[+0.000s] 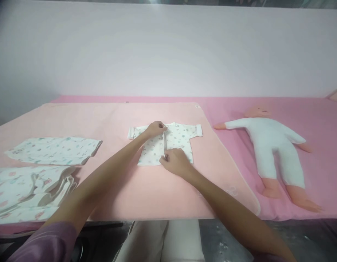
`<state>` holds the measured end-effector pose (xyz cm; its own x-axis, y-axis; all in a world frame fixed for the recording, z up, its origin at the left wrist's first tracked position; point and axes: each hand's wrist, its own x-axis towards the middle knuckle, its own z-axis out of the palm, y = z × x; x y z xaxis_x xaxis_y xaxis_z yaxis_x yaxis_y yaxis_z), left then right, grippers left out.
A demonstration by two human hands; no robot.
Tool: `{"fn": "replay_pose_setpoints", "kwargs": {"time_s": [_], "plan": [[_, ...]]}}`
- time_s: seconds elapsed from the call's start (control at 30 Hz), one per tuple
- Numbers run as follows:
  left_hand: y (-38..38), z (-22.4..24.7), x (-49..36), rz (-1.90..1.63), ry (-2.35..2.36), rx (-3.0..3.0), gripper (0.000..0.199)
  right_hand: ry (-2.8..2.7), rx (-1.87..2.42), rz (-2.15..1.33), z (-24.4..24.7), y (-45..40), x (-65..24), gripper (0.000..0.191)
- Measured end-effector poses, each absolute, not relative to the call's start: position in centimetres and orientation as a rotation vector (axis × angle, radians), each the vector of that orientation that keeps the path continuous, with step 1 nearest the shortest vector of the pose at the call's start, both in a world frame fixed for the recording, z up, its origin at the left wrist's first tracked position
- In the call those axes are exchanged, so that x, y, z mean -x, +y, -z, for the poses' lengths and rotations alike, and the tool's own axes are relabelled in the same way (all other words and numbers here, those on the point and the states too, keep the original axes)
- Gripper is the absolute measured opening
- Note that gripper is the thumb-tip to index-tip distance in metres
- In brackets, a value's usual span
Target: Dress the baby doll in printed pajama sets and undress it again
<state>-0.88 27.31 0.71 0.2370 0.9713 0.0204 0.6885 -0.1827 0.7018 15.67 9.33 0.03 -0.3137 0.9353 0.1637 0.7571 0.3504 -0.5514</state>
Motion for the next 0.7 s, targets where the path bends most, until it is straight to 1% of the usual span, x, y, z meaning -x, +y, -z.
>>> {"fn": "replay_pose_setpoints", "kwargs": {"time_s": [0.23, 0.4, 0.53, 0.6, 0.63, 0.7], "plan": [[26.9, -1.4, 0.6, -0.639, 1.616, -1.831, 0.02, -2.186, 1.491, -0.465, 0.4, 9.5, -15.8, 0.038], [27.7, -3.2, 3.7, -0.625, 1.504, -1.792, 0.026, -2.074, 1.45, -0.574, -1.0, 9.4, -14.7, 0.038], [28.6, -4.6, 7.6, -0.597, 1.405, -1.859, 0.021, -2.048, 1.266, -0.681, -2.8, 10.1, -10.8, 0.041], [29.1, -4.9, 9.3, -0.585, 1.431, -1.913, 0.02, -2.065, 1.166, -0.699, -3.3, 11.1, -7.7, 0.042], [29.3, -4.8, 10.0, -0.58, 1.461, -1.955, 0.02, -2.076, 1.119, -0.698, -3.4, 11.6, -6.2, 0.04], [29.6, -4.5, 11.1, -0.545, 1.517, -2.09, 0.019, -2.12, 1.015, -0.698, -3.2, 12.4, -3.6, 0.028]]}}
